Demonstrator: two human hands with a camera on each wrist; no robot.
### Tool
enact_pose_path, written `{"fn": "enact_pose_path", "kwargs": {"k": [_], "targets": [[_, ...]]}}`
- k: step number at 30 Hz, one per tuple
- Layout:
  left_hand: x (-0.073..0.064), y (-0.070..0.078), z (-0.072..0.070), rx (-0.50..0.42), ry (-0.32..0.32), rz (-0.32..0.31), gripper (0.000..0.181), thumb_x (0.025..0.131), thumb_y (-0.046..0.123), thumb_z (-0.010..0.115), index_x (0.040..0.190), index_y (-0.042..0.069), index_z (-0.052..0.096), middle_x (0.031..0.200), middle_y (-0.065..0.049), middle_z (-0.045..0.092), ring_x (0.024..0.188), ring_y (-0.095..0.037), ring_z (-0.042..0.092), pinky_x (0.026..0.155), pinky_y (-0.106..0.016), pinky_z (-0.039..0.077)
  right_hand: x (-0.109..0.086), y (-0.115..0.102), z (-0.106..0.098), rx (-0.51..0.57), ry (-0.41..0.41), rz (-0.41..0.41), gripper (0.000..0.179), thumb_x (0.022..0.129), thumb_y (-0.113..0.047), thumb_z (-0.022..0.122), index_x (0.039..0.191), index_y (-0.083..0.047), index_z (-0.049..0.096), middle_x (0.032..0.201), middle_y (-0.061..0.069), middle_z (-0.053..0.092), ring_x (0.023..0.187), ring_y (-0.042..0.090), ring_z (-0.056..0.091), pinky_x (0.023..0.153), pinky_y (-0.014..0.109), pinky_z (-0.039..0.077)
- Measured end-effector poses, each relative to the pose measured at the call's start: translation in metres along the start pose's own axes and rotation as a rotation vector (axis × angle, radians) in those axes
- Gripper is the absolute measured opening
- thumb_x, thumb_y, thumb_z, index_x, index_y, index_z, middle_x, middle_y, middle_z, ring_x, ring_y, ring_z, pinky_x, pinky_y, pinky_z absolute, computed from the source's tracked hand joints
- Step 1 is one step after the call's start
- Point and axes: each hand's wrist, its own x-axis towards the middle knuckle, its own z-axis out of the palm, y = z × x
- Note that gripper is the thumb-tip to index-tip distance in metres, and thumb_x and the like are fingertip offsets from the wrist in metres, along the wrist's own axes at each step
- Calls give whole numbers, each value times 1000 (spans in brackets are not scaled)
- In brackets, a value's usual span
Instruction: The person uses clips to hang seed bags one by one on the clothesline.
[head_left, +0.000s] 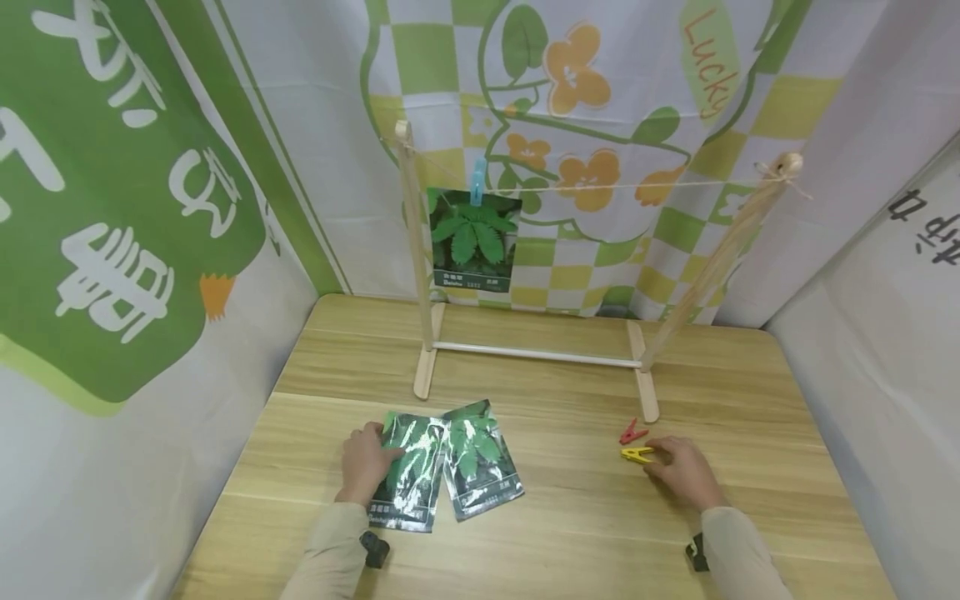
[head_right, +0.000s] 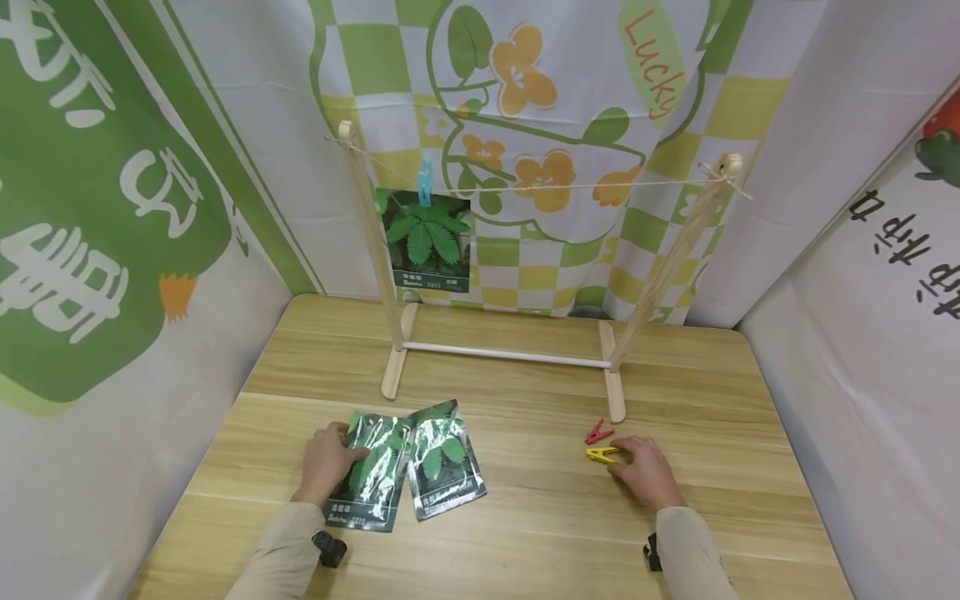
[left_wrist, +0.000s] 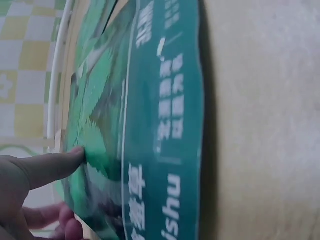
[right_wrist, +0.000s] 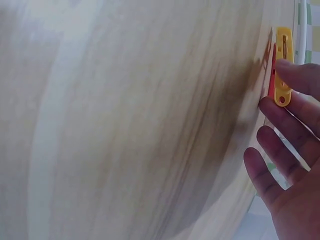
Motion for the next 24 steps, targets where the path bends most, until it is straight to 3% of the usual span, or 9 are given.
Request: {"fn": "enact_pose_path", "kwargs": {"k": [3,7,11,20,24], "targets": [[3,-4,-3,-63,-4,2,51,81,18,77,117,-13,59,94,-23,65,80,-30,60,67,-39,51,-1,0,0,16,-4,1,41,82,-17,75,118,1,66,121,22,65,113,42,56,98,60,44],[5,-7,-7,-168,-31,-31,42,84,15,73,115,-11,61,97,-21,67,85,-29,63,73,-40,54,-1,2,-1,60,-2,7,42,82,-18,75,119,2,65,122,23,65,112,42,56,96,60,45],[7,-7,-11,-246,-68,-70,39,88,14,68,118,-9,60,106,-24,67,93,-33,64,80,-43,55,-2,2,-1,117,-2,25,44,84,-17,74,121,3,64,119,22,65,107,38,60,91,54,51],[8,-11,-14,-388,-111,-147,37,89,16,67,117,-7,62,103,-22,68,87,-26,64,73,-33,54,-5,-4,-4,209,20,52,42,89,-13,68,126,6,60,116,22,64,104,34,63,89,47,54],[8,-11,-15,-419,-122,-164,34,90,16,67,114,-7,64,103,-21,69,91,-27,63,78,-36,53,-4,-7,-7,265,12,90,43,88,-13,69,125,6,59,114,21,65,103,32,62,87,41,55]]}}
